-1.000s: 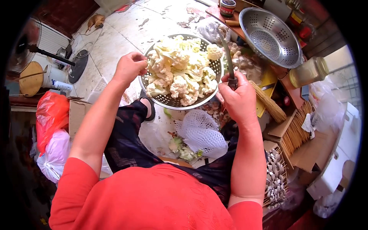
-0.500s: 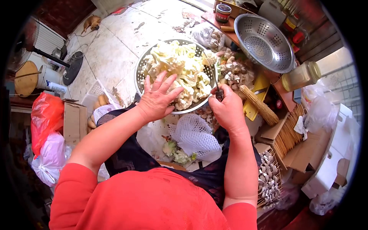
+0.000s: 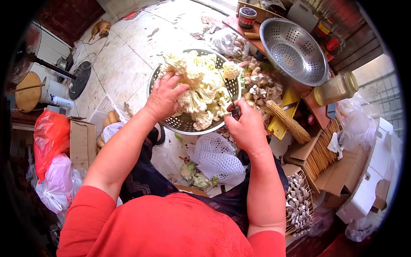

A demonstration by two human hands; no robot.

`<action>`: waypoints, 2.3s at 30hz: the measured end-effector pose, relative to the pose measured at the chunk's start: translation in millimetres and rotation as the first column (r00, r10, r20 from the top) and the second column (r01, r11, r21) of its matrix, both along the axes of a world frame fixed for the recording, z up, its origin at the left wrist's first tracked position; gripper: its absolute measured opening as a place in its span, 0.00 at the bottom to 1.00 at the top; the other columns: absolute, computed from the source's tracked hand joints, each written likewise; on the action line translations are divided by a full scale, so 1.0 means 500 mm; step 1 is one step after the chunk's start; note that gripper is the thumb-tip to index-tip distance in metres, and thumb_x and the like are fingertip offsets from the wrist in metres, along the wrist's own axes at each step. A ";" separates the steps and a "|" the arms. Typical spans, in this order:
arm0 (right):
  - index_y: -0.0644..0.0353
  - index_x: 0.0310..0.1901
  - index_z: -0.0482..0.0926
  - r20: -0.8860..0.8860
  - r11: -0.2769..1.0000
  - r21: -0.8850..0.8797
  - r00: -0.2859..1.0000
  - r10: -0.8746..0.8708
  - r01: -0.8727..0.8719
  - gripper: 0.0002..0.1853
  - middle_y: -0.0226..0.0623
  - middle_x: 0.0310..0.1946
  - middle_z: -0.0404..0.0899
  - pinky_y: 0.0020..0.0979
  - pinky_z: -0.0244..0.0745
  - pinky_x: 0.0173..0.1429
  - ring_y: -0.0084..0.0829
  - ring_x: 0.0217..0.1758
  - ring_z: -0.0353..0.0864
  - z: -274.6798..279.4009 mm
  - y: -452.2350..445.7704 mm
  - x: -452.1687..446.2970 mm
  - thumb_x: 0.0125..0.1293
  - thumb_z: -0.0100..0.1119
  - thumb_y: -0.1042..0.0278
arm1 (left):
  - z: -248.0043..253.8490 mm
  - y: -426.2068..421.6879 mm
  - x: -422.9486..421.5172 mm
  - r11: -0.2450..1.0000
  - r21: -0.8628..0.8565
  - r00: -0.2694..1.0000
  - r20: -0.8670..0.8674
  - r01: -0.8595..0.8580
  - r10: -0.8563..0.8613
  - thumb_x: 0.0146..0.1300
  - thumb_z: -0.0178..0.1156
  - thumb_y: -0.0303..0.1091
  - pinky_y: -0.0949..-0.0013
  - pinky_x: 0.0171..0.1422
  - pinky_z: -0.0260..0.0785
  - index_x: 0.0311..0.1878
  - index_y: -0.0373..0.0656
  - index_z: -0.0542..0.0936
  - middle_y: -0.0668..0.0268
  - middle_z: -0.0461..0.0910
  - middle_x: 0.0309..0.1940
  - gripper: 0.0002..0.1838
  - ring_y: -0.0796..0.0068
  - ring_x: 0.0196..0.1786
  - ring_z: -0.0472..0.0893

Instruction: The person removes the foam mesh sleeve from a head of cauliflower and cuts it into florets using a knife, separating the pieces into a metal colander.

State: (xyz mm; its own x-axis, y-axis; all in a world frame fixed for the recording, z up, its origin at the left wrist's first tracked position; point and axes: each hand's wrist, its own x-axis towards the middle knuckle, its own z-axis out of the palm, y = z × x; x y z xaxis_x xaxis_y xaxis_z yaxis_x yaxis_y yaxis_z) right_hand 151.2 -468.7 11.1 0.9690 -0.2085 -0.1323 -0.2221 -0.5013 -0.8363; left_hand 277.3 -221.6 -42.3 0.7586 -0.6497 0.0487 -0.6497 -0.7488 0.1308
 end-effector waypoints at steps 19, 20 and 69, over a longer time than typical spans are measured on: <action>0.62 0.42 0.78 -0.023 0.996 -0.073 0.998 0.058 -0.060 0.11 0.47 0.29 0.83 0.37 0.77 0.42 0.42 0.32 0.83 0.020 0.038 0.013 0.58 0.60 0.68 | 0.106 -0.011 -0.013 0.951 -0.299 0.982 0.140 -0.082 0.129 0.49 0.65 0.30 0.58 0.69 0.62 0.57 0.52 0.78 0.59 0.73 0.58 0.28 0.56 0.64 0.70; 0.62 0.42 0.78 -0.021 0.996 -0.067 0.998 0.061 -0.062 0.11 0.47 0.29 0.83 0.37 0.77 0.42 0.41 0.32 0.84 0.021 0.041 0.014 0.59 0.60 0.69 | 0.092 -0.012 0.004 0.930 -0.368 0.940 0.322 0.014 0.113 0.49 0.65 0.30 0.58 0.71 0.61 0.59 0.53 0.78 0.57 0.72 0.60 0.29 0.55 0.66 0.69; 0.63 0.41 0.77 0.086 0.998 0.052 0.996 -0.031 0.027 0.09 0.42 0.23 0.80 0.33 0.75 0.35 0.34 0.26 0.81 0.048 0.006 0.003 0.59 0.62 0.72 | 0.088 -0.141 0.094 0.982 -0.190 0.981 -0.189 -0.006 -0.031 0.49 0.74 0.39 0.60 0.71 0.65 0.57 0.44 0.80 0.55 0.76 0.61 0.29 0.56 0.66 0.73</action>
State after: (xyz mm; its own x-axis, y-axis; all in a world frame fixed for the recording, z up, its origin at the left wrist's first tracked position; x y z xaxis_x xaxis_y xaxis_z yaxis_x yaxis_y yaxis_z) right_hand 152.5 -465.7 35.0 0.9710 -0.2319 -0.0589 -0.1613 -0.4523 -0.8772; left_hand 324.4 -292.2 1.8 0.7576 -0.6522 0.0268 -0.6083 -0.6904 0.3916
